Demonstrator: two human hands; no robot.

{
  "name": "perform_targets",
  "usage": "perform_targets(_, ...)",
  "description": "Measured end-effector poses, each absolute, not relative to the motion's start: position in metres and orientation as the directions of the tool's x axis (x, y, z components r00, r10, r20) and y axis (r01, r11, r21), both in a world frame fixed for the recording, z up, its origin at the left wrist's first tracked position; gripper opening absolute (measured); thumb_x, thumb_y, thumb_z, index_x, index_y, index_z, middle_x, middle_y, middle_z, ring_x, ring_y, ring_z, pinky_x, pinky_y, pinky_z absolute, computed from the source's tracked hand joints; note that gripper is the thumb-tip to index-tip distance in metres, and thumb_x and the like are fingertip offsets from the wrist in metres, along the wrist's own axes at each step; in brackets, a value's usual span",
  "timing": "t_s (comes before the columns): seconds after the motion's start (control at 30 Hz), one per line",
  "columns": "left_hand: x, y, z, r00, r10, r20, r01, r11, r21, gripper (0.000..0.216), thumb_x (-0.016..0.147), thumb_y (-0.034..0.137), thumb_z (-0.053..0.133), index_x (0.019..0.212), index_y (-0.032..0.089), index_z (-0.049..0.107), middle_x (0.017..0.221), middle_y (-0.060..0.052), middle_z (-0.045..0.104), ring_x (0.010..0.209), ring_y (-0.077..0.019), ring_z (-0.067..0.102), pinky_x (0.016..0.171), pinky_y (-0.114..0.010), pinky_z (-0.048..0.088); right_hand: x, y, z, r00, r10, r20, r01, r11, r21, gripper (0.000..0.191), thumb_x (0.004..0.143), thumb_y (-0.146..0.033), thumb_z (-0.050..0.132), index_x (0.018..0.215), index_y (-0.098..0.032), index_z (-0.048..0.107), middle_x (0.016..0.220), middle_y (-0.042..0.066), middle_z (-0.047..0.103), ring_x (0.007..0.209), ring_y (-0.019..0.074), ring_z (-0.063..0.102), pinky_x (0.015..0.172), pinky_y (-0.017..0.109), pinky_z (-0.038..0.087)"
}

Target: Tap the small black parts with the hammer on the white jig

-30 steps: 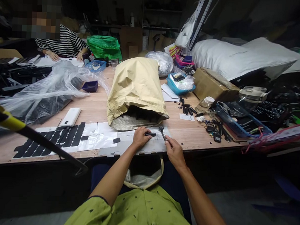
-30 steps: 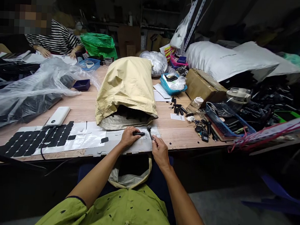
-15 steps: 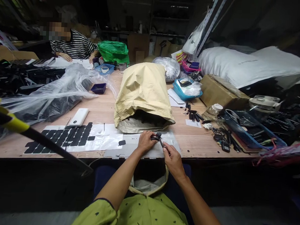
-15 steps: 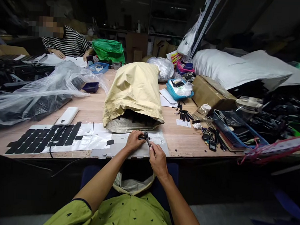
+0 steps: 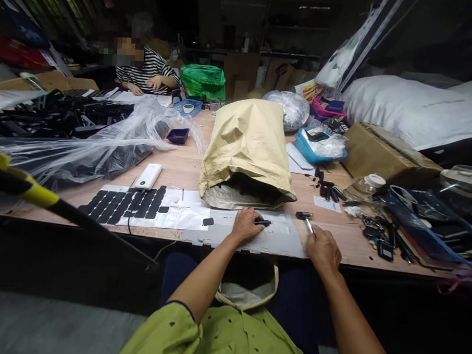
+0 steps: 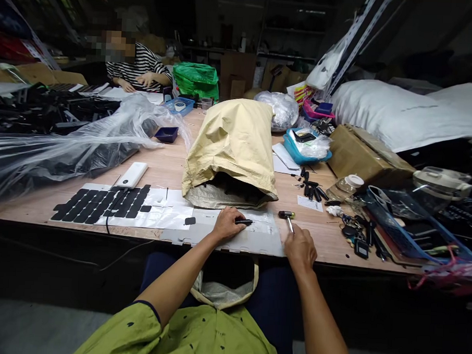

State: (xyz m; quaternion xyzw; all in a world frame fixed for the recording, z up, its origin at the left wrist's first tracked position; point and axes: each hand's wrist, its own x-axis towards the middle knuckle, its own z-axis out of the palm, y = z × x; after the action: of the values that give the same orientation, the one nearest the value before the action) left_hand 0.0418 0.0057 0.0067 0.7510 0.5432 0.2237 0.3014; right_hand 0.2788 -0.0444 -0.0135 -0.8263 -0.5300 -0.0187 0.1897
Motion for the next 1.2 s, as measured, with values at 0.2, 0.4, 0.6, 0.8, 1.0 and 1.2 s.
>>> perform_targets(0.2,0.032,0.008,0.008,0.394,0.919,0.012,0.667,-0.294,0.685,0.018,0.073,0.026,0.076,0.09,0.025,0.078,0.095,-0.004,0.067,0.101,-0.0251,0.056,0.094,-0.039,0.045,0.267,-0.031,-0.02,0.365,0.869,0.335,0.931,-0.347,-0.114,0.033,0.092,-0.019,0.047,0.116,-0.015,0.068,0.09,0.012,0.058,0.078,0.0209,0.051,0.059,0.03,0.03)
perform_targets(0.4,-0.007,-0.034,-0.003,0.589,0.796,0.139,0.555,-0.523,0.647,0.019,0.067,0.025,0.083,0.085,0.025,0.077,0.121,-0.006,0.062,0.114,-0.0286,0.052,0.1,-0.045,0.043,0.26,-0.03,-0.024,0.339,0.866,0.368,0.935,-0.353,-0.032,0.033,0.093,-0.019,0.043,0.117,-0.016,0.066,0.09,0.012,0.056,0.083,0.0224,0.051,0.061,0.03,0.031)
perform_targets(0.6,-0.038,-0.083,-0.02,0.598,0.767,0.233,0.57,-0.612,0.548,0.018,0.07,0.023,0.082,0.086,0.024,0.075,0.139,-0.01,0.055,0.127,-0.0343,0.047,0.104,-0.052,0.043,0.257,-0.028,-0.026,0.344,0.864,0.367,0.93,-0.368,-0.004,0.034,0.093,-0.018,0.042,0.12,-0.016,0.064,0.092,0.012,0.057,0.086,0.0233,0.052,0.062,0.03,0.033)
perform_targets(0.8,-0.028,-0.037,-0.016,0.382,0.855,0.352,0.588,-0.518,0.621,0.01,0.082,0.03,0.071,0.09,0.024,0.072,0.102,-0.008,0.069,0.101,-0.0253,0.061,0.09,-0.043,0.052,0.255,-0.027,-0.028,0.339,0.863,0.374,0.932,-0.362,-0.01,0.034,0.093,-0.018,0.043,0.119,-0.015,0.064,0.093,0.012,0.058,0.086,0.0232,0.052,0.063,0.03,0.034)
perform_targets(1.0,-0.009,0.077,0.008,0.008,0.967,0.255,0.735,-0.178,0.654,0.015,0.084,0.027,0.063,0.095,0.018,0.07,0.094,-0.012,0.068,0.097,-0.0284,0.064,0.091,-0.042,0.051,0.251,-0.025,-0.03,0.351,0.864,0.361,0.932,-0.359,-0.045,0.034,0.094,-0.019,0.041,0.12,-0.014,0.062,0.094,0.013,0.057,0.087,0.0234,0.052,0.065,0.031,0.036)
perform_targets(1.2,0.0,0.124,0.014,0.056,0.985,0.161,0.8,-0.141,0.584,0.033,0.071,0.012,0.065,0.104,0.017,0.07,0.104,-0.015,0.073,0.106,-0.0336,0.065,0.091,-0.039,0.051,0.249,-0.027,-0.029,0.352,0.867,0.353,0.934,-0.349,-0.073,0.033,0.093,-0.019,0.043,0.12,-0.015,0.061,0.095,0.013,0.057,0.087,0.0238,0.051,0.066,0.032,0.037)
